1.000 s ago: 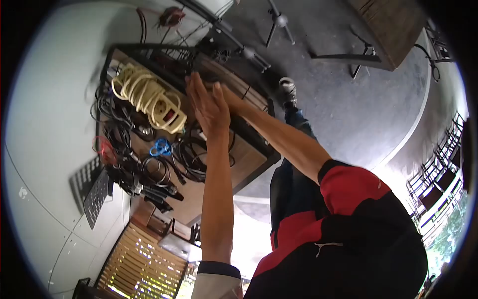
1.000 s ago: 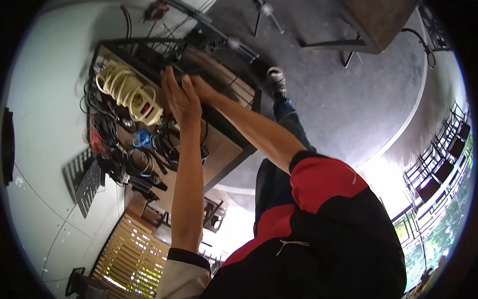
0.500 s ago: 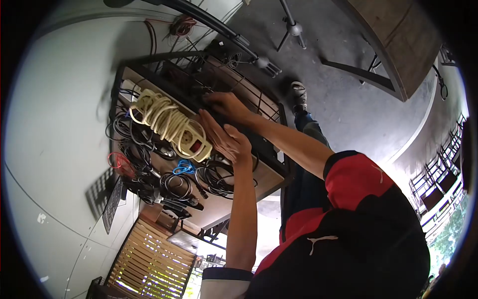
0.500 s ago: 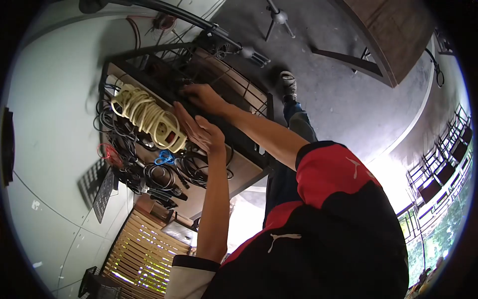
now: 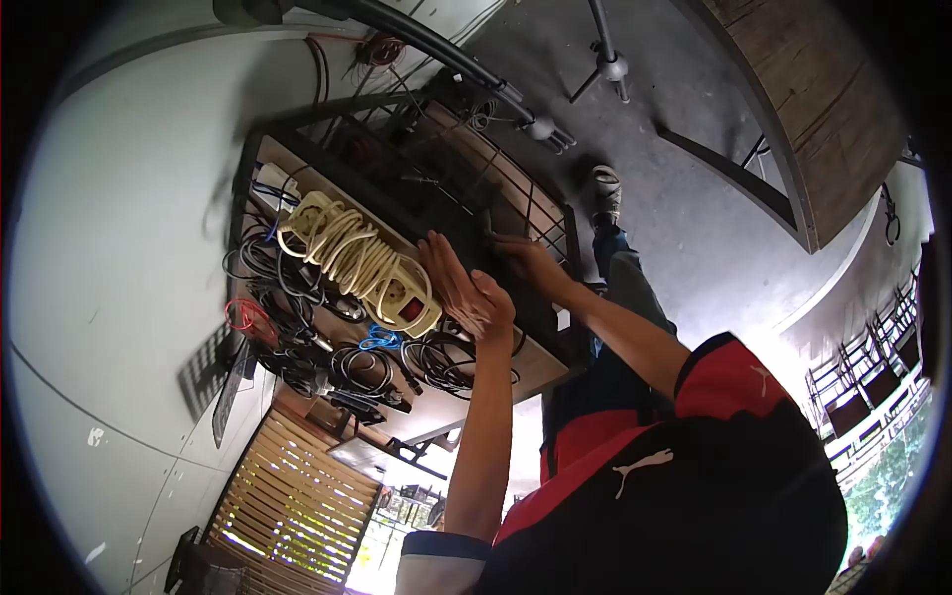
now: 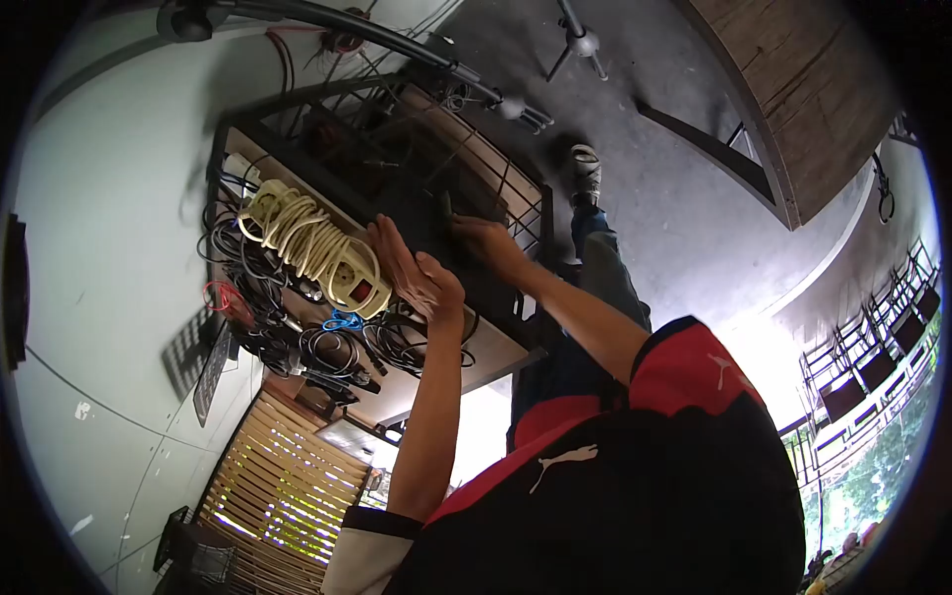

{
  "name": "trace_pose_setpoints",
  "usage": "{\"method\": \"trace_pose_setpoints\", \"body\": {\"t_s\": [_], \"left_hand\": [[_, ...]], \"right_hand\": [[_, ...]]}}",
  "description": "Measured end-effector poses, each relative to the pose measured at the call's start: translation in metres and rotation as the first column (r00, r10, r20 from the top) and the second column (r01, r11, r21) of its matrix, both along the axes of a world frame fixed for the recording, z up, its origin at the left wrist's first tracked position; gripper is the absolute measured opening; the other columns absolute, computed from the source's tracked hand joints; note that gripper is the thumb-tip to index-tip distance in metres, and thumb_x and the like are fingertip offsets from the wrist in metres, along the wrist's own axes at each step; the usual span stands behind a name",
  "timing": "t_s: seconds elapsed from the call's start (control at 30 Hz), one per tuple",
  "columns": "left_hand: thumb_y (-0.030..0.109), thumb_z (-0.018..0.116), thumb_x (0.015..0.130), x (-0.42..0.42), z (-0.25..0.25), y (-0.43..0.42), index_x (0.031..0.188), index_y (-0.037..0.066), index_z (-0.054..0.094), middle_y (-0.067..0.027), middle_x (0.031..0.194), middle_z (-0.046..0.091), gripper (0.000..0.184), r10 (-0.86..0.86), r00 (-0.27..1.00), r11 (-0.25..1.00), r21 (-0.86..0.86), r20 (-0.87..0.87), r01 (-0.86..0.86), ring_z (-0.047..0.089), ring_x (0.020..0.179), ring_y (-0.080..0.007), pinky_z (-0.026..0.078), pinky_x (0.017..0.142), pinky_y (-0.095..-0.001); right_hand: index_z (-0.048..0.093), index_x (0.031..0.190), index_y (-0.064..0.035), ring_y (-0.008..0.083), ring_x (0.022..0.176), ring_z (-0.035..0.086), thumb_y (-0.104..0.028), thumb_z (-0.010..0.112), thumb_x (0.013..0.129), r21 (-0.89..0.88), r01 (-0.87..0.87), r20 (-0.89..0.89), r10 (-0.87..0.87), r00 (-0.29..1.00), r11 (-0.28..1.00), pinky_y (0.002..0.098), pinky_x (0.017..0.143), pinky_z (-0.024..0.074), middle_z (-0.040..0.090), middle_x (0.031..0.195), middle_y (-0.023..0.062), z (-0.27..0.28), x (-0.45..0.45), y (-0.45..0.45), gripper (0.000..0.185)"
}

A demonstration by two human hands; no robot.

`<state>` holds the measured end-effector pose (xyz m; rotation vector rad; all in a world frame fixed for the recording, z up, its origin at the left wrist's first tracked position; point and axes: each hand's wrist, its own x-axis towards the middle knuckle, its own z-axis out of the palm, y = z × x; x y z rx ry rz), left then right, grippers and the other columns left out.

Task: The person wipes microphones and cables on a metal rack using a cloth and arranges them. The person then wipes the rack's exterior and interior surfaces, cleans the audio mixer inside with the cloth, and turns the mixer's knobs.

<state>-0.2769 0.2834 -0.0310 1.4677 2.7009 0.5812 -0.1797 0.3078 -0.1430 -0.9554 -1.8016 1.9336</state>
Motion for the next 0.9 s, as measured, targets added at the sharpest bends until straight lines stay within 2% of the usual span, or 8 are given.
{"method": "trace_pose_setpoints", "body": {"t_s": [0.2,0.27,0.37,0.43,0.53,0.57,0.8,0.9], "left_hand": [[0.032,0.020,0.098,0.003,0.000,0.000,0.132,-0.006,0.041,-0.0214,0.135,0.044,0.055,0.009,0.999,1.000,-0.016,0.042,-0.008,0.039,0.126,-0.0404,0.029,0.106,-0.0482],[0.032,0.020,0.098,0.003,0.000,0.000,0.131,-0.006,0.042,-0.0210,0.134,0.045,0.055,0.000,0.999,1.000,0.006,0.041,0.000,0.039,0.126,-0.0403,0.029,0.105,-0.0483],[0.032,0.021,0.098,0.002,-0.001,0.000,0.131,-0.006,0.042,-0.0209,0.134,0.045,0.055,-0.019,0.999,1.000,0.016,0.041,0.019,0.040,0.126,-0.0405,0.029,0.105,-0.0480],[0.026,0.021,0.096,0.001,-0.002,-0.001,0.133,-0.006,0.040,-0.0209,0.135,0.044,0.052,-0.025,0.999,1.000,-0.001,0.036,0.025,0.039,0.126,-0.0405,0.029,0.105,-0.0478],[0.026,0.021,0.096,0.002,0.000,-0.001,0.133,-0.006,0.040,-0.0208,0.135,0.044,0.052,-0.031,0.999,0.999,0.007,0.033,0.031,0.039,0.127,-0.0402,0.030,0.104,-0.0481],[0.027,0.021,0.097,0.002,-0.004,-0.003,0.132,-0.006,0.041,-0.0206,0.134,0.044,0.052,-0.010,0.999,1.000,0.023,0.046,0.009,0.039,0.126,-0.0402,0.030,0.103,-0.0485],[0.028,0.021,0.097,0.000,-0.006,-0.003,0.131,-0.005,0.042,-0.0201,0.133,0.046,0.052,-0.066,0.998,0.995,0.069,0.014,0.065,0.041,0.125,-0.0402,0.031,0.103,-0.0488],[0.026,0.022,0.098,0.001,-0.006,-0.004,0.131,-0.005,0.043,-0.0200,0.131,0.048,0.050,-0.044,0.999,0.996,0.076,0.019,0.043,0.042,0.124,-0.0397,0.032,0.102,-0.0492]], "right_hand": [[0.058,0.114,0.0016,0.0341,0.107,0.058,0.005,0.053,0.075,-0.272,0.092,-0.080,-0.118,0.990,0.958,0.0377,0.092,0.0459,0.060,0.115,0.0200,0.040,-0.031,0.022,0.040],[0.058,0.113,0.0019,0.0337,0.105,0.059,0.006,0.052,0.075,-0.145,0.137,-0.202,-0.164,0.966,0.980,0.0365,0.090,0.0464,0.060,0.113,0.0207,0.015,-0.037,0.000,0.039],[0.059,0.112,0.0021,0.0330,0.104,0.060,0.006,0.052,0.075,0.007,0.172,-0.057,-0.171,0.984,0.985,0.0356,0.088,0.0472,0.061,0.111,0.0216,-0.002,-0.022,0.000,0.039],[0.059,0.112,0.0022,0.0322,0.104,0.060,0.006,0.052,0.075,-0.197,-0.010,0.081,0.026,0.996,0.980,0.0354,0.088,0.0475,0.060,0.112,0.0216,-0.003,-0.008,0.008,0.038],[0.058,0.112,0.0022,0.0323,0.104,0.059,0.005,0.052,0.075,-0.365,0.105,0.042,-0.096,0.994,0.925,0.0365,0.088,0.0475,0.060,0.112,0.0208,0.045,-0.015,0.017,0.038],[0.058,0.111,0.0028,0.0328,0.103,0.060,0.005,0.052,0.075,-0.330,0.130,-0.104,-0.173,0.979,0.935,0.0367,0.088,0.0473,0.061,0.113,0.0196,0.049,-0.021,0.013,0.037],[0.059,0.110,0.0022,0.0331,0.108,0.057,0.006,0.054,0.074,0.008,0.028,0.033,-0.028,0.999,1.000,0.0361,0.091,0.0459,0.059,0.116,0.0178,0.000,0.005,-0.005,0.036],[0.061,0.108,0.0014,0.0333,0.108,0.057,0.007,0.053,0.074,-0.034,0.226,0.064,-0.223,0.973,0.974,0.0364,0.091,0.0464,0.060,0.113,0.0171,0.027,0.029,-0.022,0.035]]}}
